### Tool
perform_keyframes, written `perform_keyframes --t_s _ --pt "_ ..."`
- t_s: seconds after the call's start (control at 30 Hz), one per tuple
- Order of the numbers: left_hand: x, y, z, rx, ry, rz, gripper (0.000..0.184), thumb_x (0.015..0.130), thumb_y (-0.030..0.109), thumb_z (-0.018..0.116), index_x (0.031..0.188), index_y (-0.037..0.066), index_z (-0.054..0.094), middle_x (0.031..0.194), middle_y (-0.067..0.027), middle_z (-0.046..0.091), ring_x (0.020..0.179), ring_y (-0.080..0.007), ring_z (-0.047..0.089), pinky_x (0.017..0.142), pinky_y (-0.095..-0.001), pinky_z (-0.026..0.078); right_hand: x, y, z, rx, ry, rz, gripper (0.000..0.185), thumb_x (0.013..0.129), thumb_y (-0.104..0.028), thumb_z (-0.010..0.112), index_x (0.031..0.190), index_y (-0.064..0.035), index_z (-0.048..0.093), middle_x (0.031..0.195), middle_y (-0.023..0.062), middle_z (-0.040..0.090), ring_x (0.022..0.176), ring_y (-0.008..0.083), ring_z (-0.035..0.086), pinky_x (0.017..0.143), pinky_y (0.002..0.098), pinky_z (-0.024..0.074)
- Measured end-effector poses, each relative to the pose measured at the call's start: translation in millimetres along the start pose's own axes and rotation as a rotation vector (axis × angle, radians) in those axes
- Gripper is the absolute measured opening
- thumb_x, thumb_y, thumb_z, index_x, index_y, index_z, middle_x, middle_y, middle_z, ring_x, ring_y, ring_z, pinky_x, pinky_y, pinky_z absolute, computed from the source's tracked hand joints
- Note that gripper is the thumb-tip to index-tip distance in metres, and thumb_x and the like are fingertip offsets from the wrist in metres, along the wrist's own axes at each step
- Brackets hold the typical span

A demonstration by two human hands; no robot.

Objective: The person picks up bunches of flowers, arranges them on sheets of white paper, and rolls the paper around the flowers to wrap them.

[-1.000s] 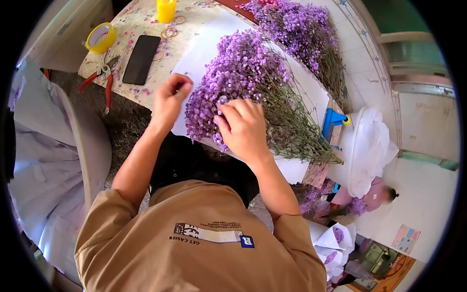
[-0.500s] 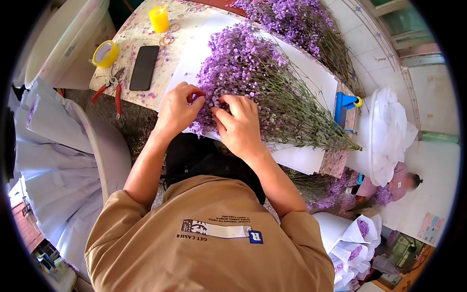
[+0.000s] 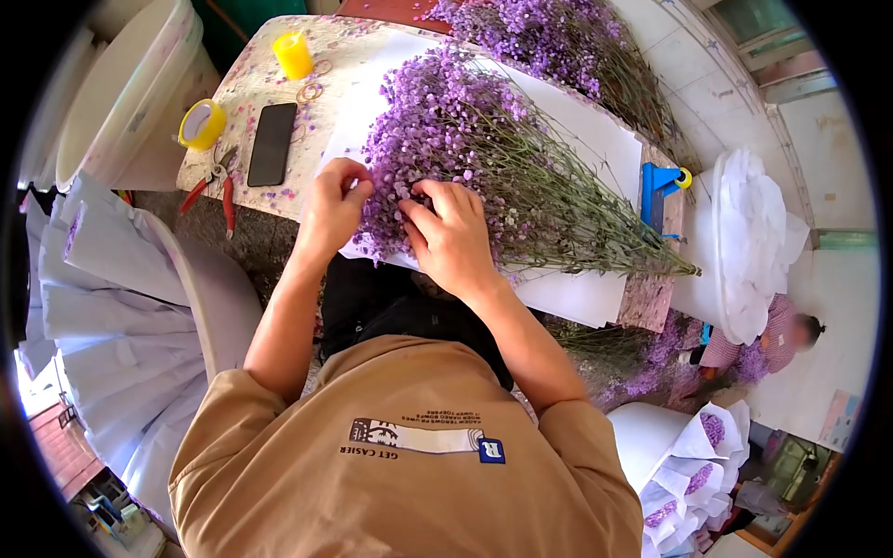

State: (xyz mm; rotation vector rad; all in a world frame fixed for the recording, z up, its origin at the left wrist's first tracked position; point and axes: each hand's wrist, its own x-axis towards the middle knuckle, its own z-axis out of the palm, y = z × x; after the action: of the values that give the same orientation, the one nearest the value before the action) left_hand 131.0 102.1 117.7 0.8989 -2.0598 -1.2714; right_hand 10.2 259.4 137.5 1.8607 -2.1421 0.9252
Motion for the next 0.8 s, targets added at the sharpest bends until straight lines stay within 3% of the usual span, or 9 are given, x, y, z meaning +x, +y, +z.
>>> perform_keyframes --t_s 0.07,0.17,0.27,0.33,0.4,0.43,0.6,0.7,0.8 --pt "-0.6 -5.4 -8.6 -0.132 0.009 -0.066 0.006 0.095 0.008 0.064 0.097 0.002 0.063 0.075 0.0003 0.052 0.063 -0.0098 0.047 0.057 -0.0254 0.037 -2.1 1.7 1.1 0.003 0.009 0.006 0.026 0.079 -0.009 0.076 0.105 -0.007 0.073 0.115 0.0091 0.063 0.107 0.0304 0.059 0.096 0.0453 0.0437" --pt "-1.0 14.9 -29.5 -0.835 -0.074 -0.408 0.015 0.104 0.022 0.052 0.097 0.009 0.053 0.081 -0.0025 0.055 0.059 -0.0067 0.041 0.048 -0.0221 0.025 -4.4 1.5 1.9 0.014 0.023 0.001 0.026 0.079 -0.009 0.077 0.104 -0.0067 0.073 0.116 0.0094 0.063 0.108 0.0305 0.059 0.097 0.0451 0.0437" --pt "1.1 26.1 -32.7 -0.967 -0.224 -0.466 0.021 0.105 0.026 0.052 0.096 0.007 0.052 0.084 -0.0047 0.057 0.058 -0.0069 0.042 0.045 -0.0224 0.026 -4.6 0.4 0.6 0.022 0.033 0.012 0.026 0.079 -0.009 0.077 0.105 -0.0064 0.073 0.116 0.0096 0.063 0.109 0.0309 0.059 0.097 0.0455 0.0436" --pt "3.4 26.8 -25.3 -0.68 -0.295 -0.398 0.023 0.1 0.023 0.066 0.103 0.002 0.057 0.084 -0.0043 0.06 0.061 -0.0079 0.047 0.049 -0.023 0.035 -6.1 -1.8 -3.9 0.039 0.062 0.0 0.027 0.078 -0.01 0.077 0.104 -0.0062 0.073 0.117 0.0102 0.063 0.11 0.0313 0.059 0.098 0.0462 0.0433" --pt "4.0 16.4 -1.6 -0.19 -0.177 -0.032 0.023 0.096 0.016 0.072 0.106 -0.002 0.062 0.085 -0.0048 0.064 0.07 -0.0095 0.057 0.061 -0.0249 0.045 -10.1 -4.1 -11.9 0.045 0.094 -0.012 0.028 0.078 -0.01 0.078 0.105 -0.0078 0.072 0.118 0.0106 0.063 0.113 0.0315 0.059 0.103 0.0488 0.0423" --pt "4.1 26.0 1.0 -0.005 -0.191 -0.047 0.021 0.094 0.012 0.074 0.104 -0.003 0.066 0.085 -0.0046 0.068 0.079 -0.0101 0.061 0.073 -0.0268 0.049 -13.7 -4.1 -19.1 0.049 0.101 -0.019 0.027 0.079 -0.01 0.078 0.106 -0.0085 0.073 0.119 0.0098 0.063 0.114 0.031 0.059 0.104 0.0492 0.0421" --pt "4.3 20.0 4.8 -0.047 -0.111 0.035 0.013 0.097 0.011 0.069 0.1 -0.001 0.069 0.079 -0.0005 0.064 0.07 -0.0087 0.055 0.062 -0.0253 0.045 -35.7 19.3 -73.7 0.046 0.268 0.054 0.018 0.084 -0.008 0.076 0.102 -0.0084 0.074 0.112 0.0063 0.069 0.103 0.026 0.065 0.095 0.045 0.0475" --pt "2.8 21.8 -11.9 -0.801 -0.021 -0.221 0.004 0.097 0.004 0.062 0.094 0.003 0.063 0.074 0.0007 0.053 0.057 -0.0063 0.038 0.047 -0.0219 0.023 -60.7 53.0 -92.9 0.068 0.322 0.237 0.013 0.087 -0.004 0.073 0.1 -0.0048 0.073 0.098 0.0091 0.072 0.088 0.0267 0.068 0.079 0.0374 0.0525" --pt "-10.6 30.7 -36.6 -1.098 -0.117 -0.278 0.009 0.094 0.009 0.045 0.092 0.003 0.051 0.079 -0.0077 0.049 0.057 -0.0118 0.037 0.048 -0.0248 0.028 -79.5 71.6 -104.1 0.114 0.273 0.305 0.012 0.089 -0.001 0.072 0.101 -0.0022 0.073 0.091 0.0105 0.071 0.08 0.0257 0.068 0.071 0.0335 0.0528"
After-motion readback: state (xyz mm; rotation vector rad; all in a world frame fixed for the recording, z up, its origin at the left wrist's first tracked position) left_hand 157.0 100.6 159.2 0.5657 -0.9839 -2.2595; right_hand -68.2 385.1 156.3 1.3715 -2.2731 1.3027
